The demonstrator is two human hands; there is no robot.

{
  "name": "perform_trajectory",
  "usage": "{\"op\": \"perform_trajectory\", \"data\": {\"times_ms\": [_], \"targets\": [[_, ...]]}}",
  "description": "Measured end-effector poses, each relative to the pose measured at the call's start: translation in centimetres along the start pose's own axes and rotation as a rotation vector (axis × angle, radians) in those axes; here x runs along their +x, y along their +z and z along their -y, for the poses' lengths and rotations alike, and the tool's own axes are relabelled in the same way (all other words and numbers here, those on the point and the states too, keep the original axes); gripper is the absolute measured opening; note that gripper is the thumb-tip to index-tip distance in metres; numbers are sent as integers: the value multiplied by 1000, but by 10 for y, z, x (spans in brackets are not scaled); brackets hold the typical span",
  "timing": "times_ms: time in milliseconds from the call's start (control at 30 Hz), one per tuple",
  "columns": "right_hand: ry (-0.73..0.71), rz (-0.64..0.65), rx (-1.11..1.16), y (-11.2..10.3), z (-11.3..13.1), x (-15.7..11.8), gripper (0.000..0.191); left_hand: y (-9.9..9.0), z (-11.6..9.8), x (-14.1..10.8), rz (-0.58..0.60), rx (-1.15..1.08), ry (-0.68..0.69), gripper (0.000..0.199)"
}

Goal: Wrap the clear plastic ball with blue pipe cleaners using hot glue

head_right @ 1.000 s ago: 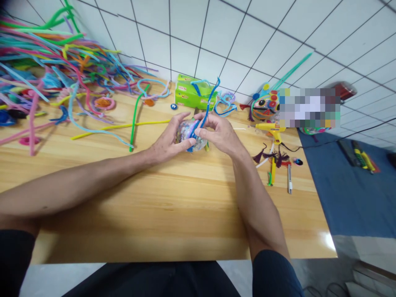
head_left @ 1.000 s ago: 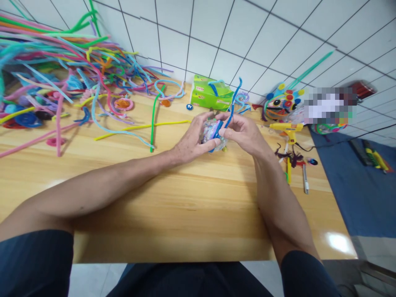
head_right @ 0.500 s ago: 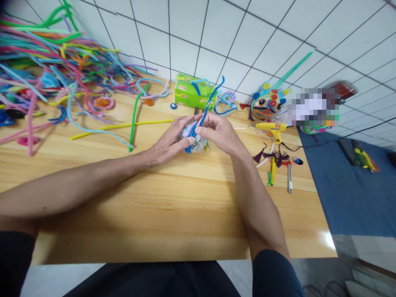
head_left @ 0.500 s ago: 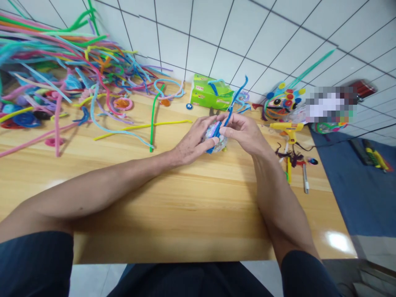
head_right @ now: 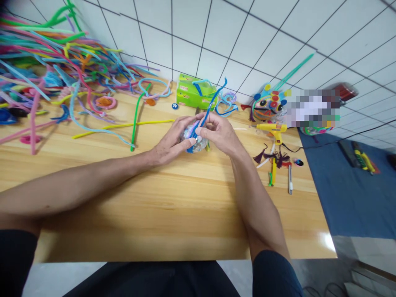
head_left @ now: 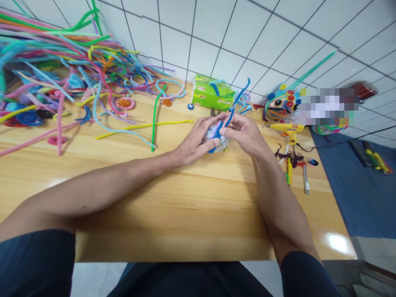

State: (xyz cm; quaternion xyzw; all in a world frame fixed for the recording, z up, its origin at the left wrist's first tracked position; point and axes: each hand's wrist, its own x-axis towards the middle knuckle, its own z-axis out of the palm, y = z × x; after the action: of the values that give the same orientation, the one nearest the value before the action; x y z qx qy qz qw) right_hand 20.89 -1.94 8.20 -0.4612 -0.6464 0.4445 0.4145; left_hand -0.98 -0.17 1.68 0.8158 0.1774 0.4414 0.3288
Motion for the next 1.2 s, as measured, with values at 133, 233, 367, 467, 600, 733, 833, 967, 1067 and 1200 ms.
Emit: {"op": "perform_trajectory", "data": {"times_ms": [133, 233, 367, 467, 600, 733, 833, 967, 1067, 1200], "targets": [[-6, -3, -26, -1, 1, -1, 40, 1, 4, 1, -7, -11, 13, 66], [1, 5, -38, 0, 2, -1, 39, 2, 6, 2, -28, -65, -6, 65], [17, -8, -6, 2, 3, -1, 38, 2, 5, 1, -24, -70, -32, 56], [27, -57, 16, 1, 2, -1, 36, 2, 4, 0, -27, -29, -34, 56], [30, -66, 6, 0, 1, -1, 36, 3, 4, -2, -42, 0, -37, 57], [27, -41, -4, -1, -1, -1, 41, 5, 6, -3, -55, 17, -17, 58], [27, -40, -1, -1, -3, 0, 46, 5, 8, -3, -50, 19, -17, 59], [20, -33, 2, -1, -5, 1, 45, 4, 8, -3, -32, 2, -21, 59], [24, -30, 11, 0, -5, 1, 44, 3, 7, -4, -26, -3, -11, 58], [30, -36, 25, 0, -4, 1, 43, 4, 7, -4, -35, 12, -18, 56]]}}
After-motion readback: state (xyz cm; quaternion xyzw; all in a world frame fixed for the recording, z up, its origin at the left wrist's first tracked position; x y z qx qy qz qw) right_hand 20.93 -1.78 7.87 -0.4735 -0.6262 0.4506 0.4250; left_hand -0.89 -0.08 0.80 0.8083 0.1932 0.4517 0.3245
